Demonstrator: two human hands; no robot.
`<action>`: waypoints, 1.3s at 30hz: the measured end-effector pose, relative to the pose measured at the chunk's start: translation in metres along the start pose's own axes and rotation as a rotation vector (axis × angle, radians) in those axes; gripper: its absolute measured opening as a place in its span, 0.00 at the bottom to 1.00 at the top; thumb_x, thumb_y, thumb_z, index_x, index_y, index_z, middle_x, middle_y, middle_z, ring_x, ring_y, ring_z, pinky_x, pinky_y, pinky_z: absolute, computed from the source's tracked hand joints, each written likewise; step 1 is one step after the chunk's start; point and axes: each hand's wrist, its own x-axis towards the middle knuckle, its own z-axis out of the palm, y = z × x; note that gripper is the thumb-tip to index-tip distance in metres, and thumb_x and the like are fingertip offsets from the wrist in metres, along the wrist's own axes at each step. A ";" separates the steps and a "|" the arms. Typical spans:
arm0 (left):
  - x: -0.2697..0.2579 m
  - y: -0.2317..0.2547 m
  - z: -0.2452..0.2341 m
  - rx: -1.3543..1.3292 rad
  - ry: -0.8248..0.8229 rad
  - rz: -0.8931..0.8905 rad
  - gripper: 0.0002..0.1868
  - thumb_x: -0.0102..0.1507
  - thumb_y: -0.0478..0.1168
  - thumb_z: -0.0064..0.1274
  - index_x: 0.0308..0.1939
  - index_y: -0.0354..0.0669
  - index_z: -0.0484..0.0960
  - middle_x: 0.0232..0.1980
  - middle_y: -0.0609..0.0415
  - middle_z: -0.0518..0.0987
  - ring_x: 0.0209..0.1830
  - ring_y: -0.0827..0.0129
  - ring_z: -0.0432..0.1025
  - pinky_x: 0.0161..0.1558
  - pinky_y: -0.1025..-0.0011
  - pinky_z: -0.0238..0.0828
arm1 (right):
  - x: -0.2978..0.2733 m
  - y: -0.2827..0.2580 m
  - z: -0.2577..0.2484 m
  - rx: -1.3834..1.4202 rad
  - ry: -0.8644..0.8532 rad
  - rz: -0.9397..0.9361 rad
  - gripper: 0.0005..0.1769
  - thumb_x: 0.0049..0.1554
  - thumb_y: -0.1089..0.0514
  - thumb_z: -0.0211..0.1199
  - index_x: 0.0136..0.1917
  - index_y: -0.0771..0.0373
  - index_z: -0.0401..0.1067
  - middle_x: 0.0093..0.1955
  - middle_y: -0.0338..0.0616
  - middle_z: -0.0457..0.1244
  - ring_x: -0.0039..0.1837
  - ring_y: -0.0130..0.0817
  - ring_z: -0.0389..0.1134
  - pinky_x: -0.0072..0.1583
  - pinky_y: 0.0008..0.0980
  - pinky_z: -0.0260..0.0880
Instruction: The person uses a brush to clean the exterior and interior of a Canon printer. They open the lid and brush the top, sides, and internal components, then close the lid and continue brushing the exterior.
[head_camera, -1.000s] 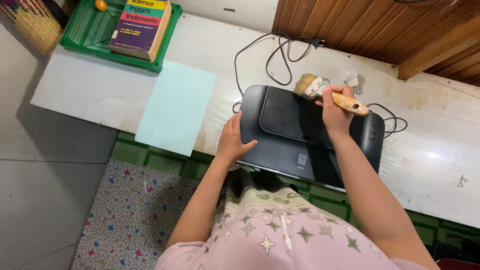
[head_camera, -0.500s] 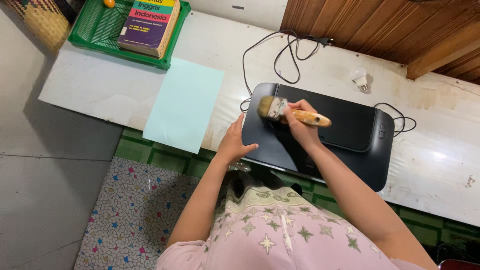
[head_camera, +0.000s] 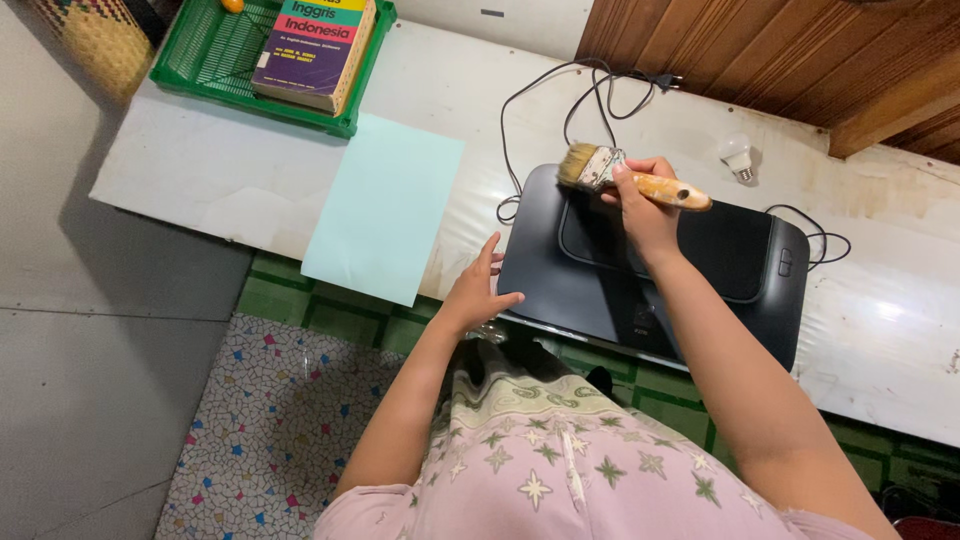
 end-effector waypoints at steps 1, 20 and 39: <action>-0.001 0.002 -0.002 -0.005 -0.010 -0.010 0.63 0.50 0.43 0.71 0.81 0.48 0.46 0.70 0.40 0.72 0.66 0.50 0.72 0.64 0.59 0.70 | -0.002 0.003 0.000 -0.014 0.003 0.022 0.08 0.66 0.59 0.63 0.54 0.62 0.66 0.53 0.45 0.66 0.50 0.26 0.72 0.51 0.26 0.78; 0.014 -0.036 -0.020 -0.105 -0.012 -0.040 0.46 0.56 0.32 0.47 0.79 0.50 0.53 0.61 0.43 0.82 0.56 0.56 0.80 0.51 0.64 0.75 | -0.073 -0.003 0.017 -0.032 -0.071 0.058 0.08 0.65 0.59 0.63 0.53 0.66 0.70 0.49 0.44 0.68 0.47 0.27 0.71 0.50 0.27 0.75; 0.021 -0.038 -0.006 -0.138 0.070 0.008 0.38 0.63 0.42 0.51 0.77 0.46 0.58 0.70 0.37 0.72 0.67 0.48 0.72 0.60 0.57 0.72 | -0.147 -0.001 -0.016 -0.333 -0.480 0.185 0.10 0.60 0.59 0.67 0.46 0.69 0.74 0.40 0.49 0.71 0.41 0.27 0.71 0.43 0.28 0.74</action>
